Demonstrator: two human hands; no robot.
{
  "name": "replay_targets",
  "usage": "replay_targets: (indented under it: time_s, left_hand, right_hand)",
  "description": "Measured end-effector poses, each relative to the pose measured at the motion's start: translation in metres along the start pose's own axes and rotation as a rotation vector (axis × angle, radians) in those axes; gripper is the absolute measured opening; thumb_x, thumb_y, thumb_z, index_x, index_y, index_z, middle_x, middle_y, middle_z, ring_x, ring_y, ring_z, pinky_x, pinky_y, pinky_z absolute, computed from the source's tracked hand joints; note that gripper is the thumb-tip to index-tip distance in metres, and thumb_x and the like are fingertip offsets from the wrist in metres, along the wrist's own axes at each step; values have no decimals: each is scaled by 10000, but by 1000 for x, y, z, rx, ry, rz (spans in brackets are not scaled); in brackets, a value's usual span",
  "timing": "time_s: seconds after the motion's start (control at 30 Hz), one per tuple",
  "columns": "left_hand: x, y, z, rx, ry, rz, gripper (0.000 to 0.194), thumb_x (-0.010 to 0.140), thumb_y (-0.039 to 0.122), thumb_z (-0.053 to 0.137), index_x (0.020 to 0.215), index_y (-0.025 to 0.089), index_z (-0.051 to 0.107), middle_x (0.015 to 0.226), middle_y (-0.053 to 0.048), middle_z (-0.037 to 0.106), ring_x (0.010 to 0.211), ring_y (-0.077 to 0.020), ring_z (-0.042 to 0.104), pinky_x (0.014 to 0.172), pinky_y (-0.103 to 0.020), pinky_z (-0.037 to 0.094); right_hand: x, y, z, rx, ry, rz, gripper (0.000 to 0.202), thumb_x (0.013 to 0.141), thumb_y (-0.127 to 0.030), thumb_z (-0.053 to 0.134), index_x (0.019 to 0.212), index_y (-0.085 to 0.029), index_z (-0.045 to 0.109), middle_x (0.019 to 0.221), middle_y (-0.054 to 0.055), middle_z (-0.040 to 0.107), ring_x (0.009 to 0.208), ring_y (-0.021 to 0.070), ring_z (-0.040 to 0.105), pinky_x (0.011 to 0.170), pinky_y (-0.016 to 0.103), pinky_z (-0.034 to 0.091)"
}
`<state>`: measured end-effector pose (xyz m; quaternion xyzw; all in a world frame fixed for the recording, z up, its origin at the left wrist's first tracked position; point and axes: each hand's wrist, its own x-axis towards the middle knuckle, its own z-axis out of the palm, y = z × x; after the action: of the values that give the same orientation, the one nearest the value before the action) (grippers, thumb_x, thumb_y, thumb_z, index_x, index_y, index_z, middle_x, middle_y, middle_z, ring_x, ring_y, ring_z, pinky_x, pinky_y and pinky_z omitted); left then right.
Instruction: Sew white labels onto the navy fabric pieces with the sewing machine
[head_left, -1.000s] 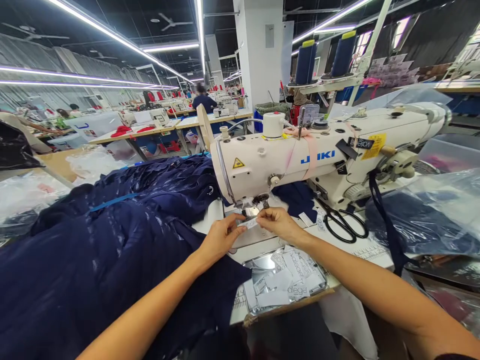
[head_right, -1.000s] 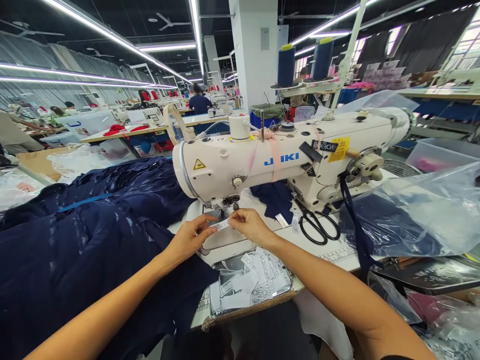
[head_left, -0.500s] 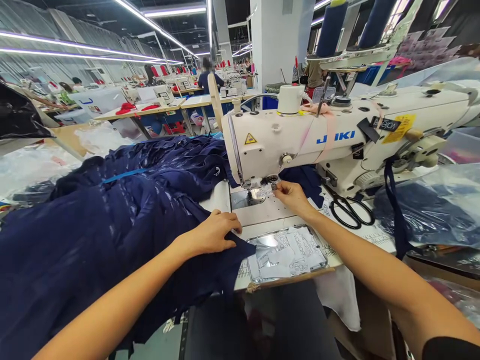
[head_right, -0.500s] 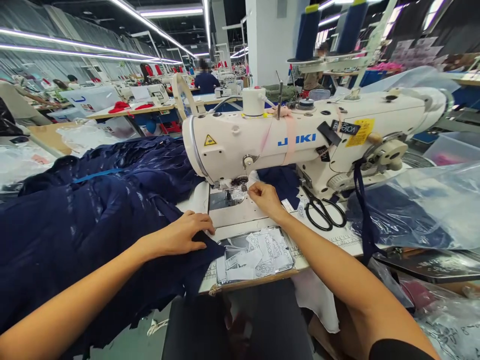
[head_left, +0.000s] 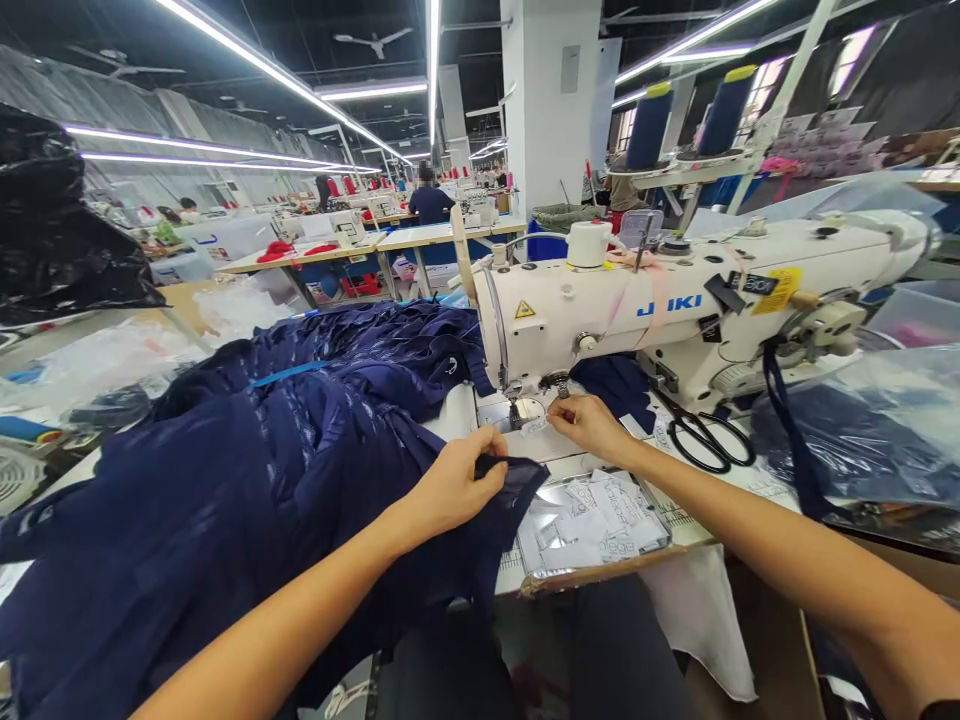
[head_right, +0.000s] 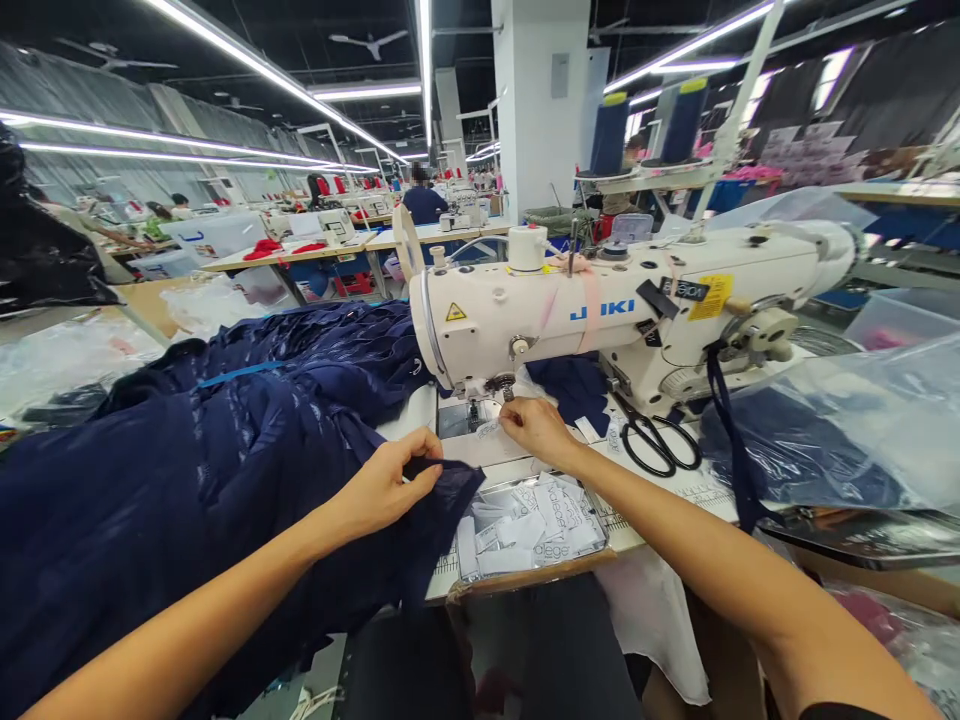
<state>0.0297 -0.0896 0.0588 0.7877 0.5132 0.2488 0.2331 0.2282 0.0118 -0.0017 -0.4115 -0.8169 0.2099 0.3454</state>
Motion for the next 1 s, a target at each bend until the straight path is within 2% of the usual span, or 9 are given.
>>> replay_targets:
  time_s: [0.1,0.27,0.37,0.47,0.53,0.63,0.7,0.87,1.0]
  left_hand:
    - [10,-4,5,-228,1,-115,103,691,269,524,704,167,527,640,26,531,583,-109,468,534,-219,363]
    - [19,-22,14,-525,51,-292,247,643,396,580,606,160,519,512,48,481,459,-82,409,457,-209,318]
    - [18,-24,14,-665,76,-357,289,619,435,597,611,150,550,505,44,494,444,-80,416,451,-208,316]
    - [16,-20,12,-710,68,-363,305,595,431,629,641,131,600,542,28,530,480,-81,434,474,-204,318]
    - [13,-17,9,-711,65,-356,307,589,427,642,623,124,606,532,32,515,484,-72,411,474,-198,297]
    - [10,-14,5,-714,76,-342,323,595,439,637,550,125,574,491,48,458,468,-59,356,464,-199,259]
    - [8,-15,3,-717,86,-323,342,604,453,626,522,127,561,492,47,451,474,-60,350,472,-203,257]
    - [4,-18,2,-699,47,-318,292,567,405,684,589,123,612,502,47,487,481,-66,381,497,-209,263]
    - [3,-15,4,-795,56,-354,256,544,359,710,609,124,634,524,34,549,487,-76,428,516,-212,292]
  right_hand:
    - [-10,-6,-15,112,-33,33,139,704,-229,491,585,-166,529,519,-31,476,511,98,408,530,230,305]
    - [-30,-25,-39,474,-93,244,175,668,-315,559,585,-164,528,513,-39,460,486,93,408,510,234,332]
    - [-33,-49,-38,605,-138,228,154,639,-303,615,620,-155,580,739,15,561,658,118,511,629,253,387]
    - [-27,-71,-24,581,-154,111,98,632,-247,623,612,-153,605,998,56,556,887,156,526,809,289,367]
    - [-20,-79,-11,532,-145,46,71,643,-200,602,592,-151,594,930,48,577,882,154,527,837,294,352]
    - [-11,-82,3,482,-132,31,94,665,-158,546,572,-152,554,652,-4,555,668,119,512,697,262,390]
    - [-6,-81,8,463,-118,52,102,668,-156,532,567,-152,534,553,-30,509,568,101,462,604,240,380]
    - [-3,-80,10,478,-146,84,107,661,-170,533,559,-148,511,515,-40,494,512,86,440,540,222,357]
    - [-5,-82,10,491,-142,68,110,660,-174,532,555,-152,510,504,-43,489,509,84,443,533,219,354]
